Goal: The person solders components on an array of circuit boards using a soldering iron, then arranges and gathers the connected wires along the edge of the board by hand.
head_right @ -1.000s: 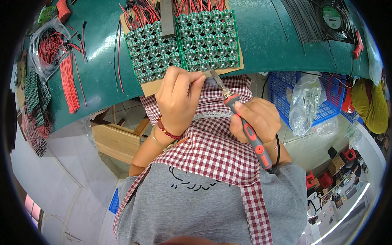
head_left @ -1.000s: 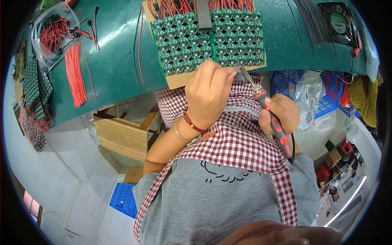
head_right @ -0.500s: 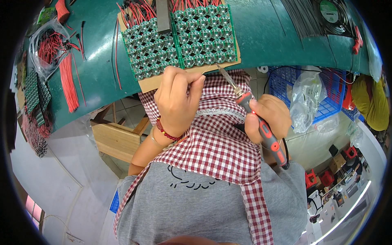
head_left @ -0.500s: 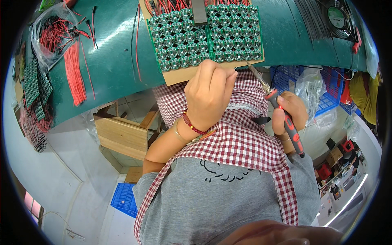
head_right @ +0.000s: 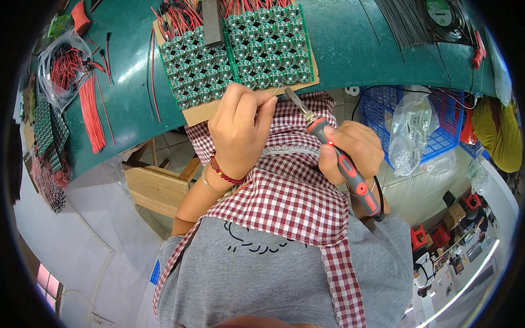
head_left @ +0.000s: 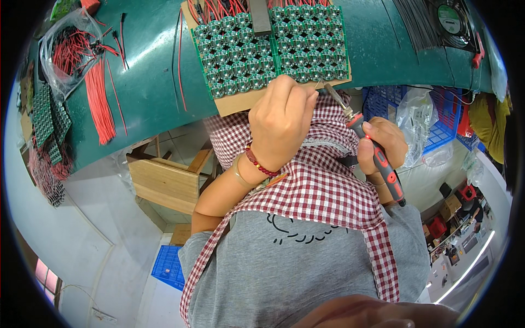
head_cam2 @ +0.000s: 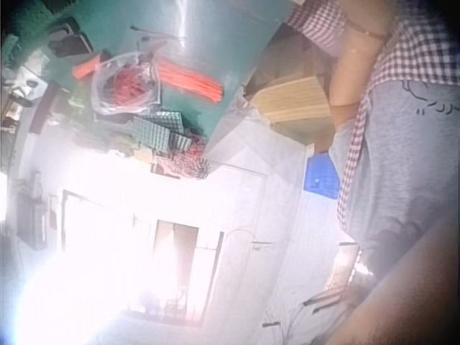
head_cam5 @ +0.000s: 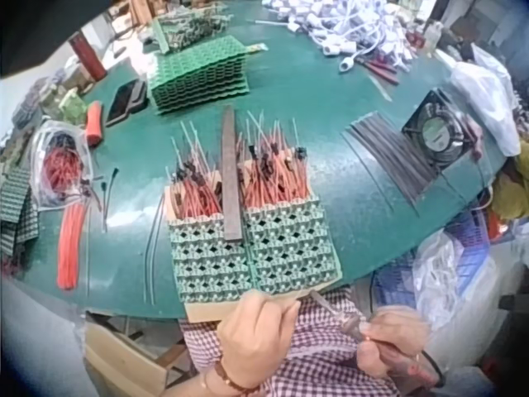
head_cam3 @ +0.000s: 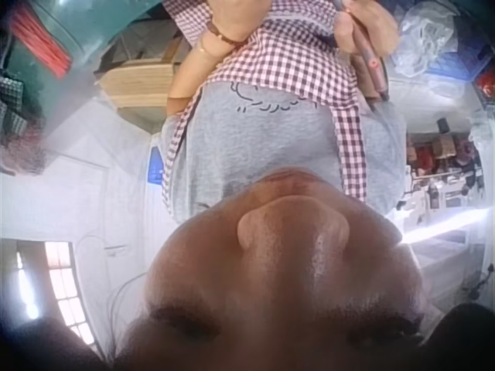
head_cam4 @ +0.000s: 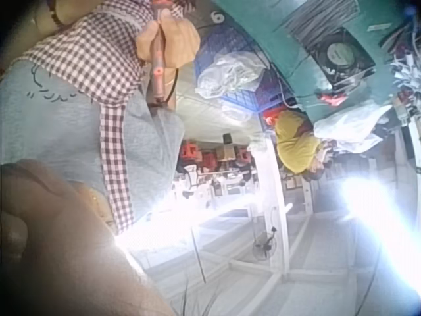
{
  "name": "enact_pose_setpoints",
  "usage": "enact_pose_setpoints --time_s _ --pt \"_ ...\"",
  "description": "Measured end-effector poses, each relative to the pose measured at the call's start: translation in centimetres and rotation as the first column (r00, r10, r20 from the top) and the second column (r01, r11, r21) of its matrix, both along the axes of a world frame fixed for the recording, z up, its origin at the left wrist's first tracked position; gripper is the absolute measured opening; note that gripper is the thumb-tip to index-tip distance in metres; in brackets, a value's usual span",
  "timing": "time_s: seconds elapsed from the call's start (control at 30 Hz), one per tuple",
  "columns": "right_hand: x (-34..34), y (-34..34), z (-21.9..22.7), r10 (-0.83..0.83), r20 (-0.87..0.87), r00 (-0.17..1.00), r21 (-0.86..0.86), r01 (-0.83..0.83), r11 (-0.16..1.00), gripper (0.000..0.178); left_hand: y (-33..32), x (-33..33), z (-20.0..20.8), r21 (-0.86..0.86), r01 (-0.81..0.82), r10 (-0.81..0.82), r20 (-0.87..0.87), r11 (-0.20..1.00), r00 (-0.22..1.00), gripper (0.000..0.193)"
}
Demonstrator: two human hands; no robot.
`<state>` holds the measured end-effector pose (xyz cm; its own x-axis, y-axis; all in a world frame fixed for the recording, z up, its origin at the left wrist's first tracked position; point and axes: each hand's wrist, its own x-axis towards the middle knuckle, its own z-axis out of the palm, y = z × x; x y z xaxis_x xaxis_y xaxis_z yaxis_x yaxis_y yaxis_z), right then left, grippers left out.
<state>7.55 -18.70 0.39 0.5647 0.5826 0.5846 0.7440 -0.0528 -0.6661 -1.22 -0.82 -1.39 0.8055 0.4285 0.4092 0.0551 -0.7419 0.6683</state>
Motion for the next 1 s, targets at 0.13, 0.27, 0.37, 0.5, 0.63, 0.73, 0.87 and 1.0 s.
enact_pose_setpoints --time_s 0.13,0.27,0.37,0.5,0.63,0.73,0.87,1.0 --pt "0.1 -0.8 0.4 0.048 -0.054 0.997 -0.012 -0.049 0.999 0.02 -0.1 0.0 0.3 -0.022 -0.006 0.006 0.008 1.0 1.0 0.016" --pt "-0.1 -0.5 0.2 0.003 -0.065 0.998 0.023 -0.002 1.0 0.02 0.0 0.4 0.5 0.012 -0.009 0.009 -0.022 1.0 1.0 0.015" --pt "-0.1 -0.1 0.1 -0.002 -0.039 0.999 0.003 0.002 1.0 0.021 0.0 0.5 0.8 0.029 -0.014 0.015 -0.057 0.999 0.998 0.014" --pt "-0.4 -0.2 -0.1 -0.004 -0.026 1.0 0.004 0.004 1.0 0.022 -0.1 0.6 0.8 0.009 -0.015 0.015 -0.057 1.0 0.998 0.014" --pt "-0.3 0.0 0.3 0.0 -0.005 1.0 -0.021 0.0 1.0 0.023 -0.1 0.7 0.7 -0.028 0.001 -0.002 -0.043 1.0 0.999 0.014" --pt "-0.2 -1.2 0.7 0.046 -0.08 0.996 0.015 -0.045 0.999 0.022 0.0 0.2 1.3 -0.083 0.009 -0.012 -0.033 0.997 0.999 0.013" --pt "-0.1 -1.0 0.9 -0.026 -0.057 0.998 0.036 0.028 0.999 0.022 0.0 0.2 1.6 -0.15 -0.016 0.008 -0.05 0.989 0.999 0.011" --pt "-0.1 -0.6 0.6 0.019 -0.049 0.999 -0.007 -0.02 1.0 0.022 0.0 0.6 1.0 -0.13 0.026 -0.025 0.008 0.991 1.0 0.01"
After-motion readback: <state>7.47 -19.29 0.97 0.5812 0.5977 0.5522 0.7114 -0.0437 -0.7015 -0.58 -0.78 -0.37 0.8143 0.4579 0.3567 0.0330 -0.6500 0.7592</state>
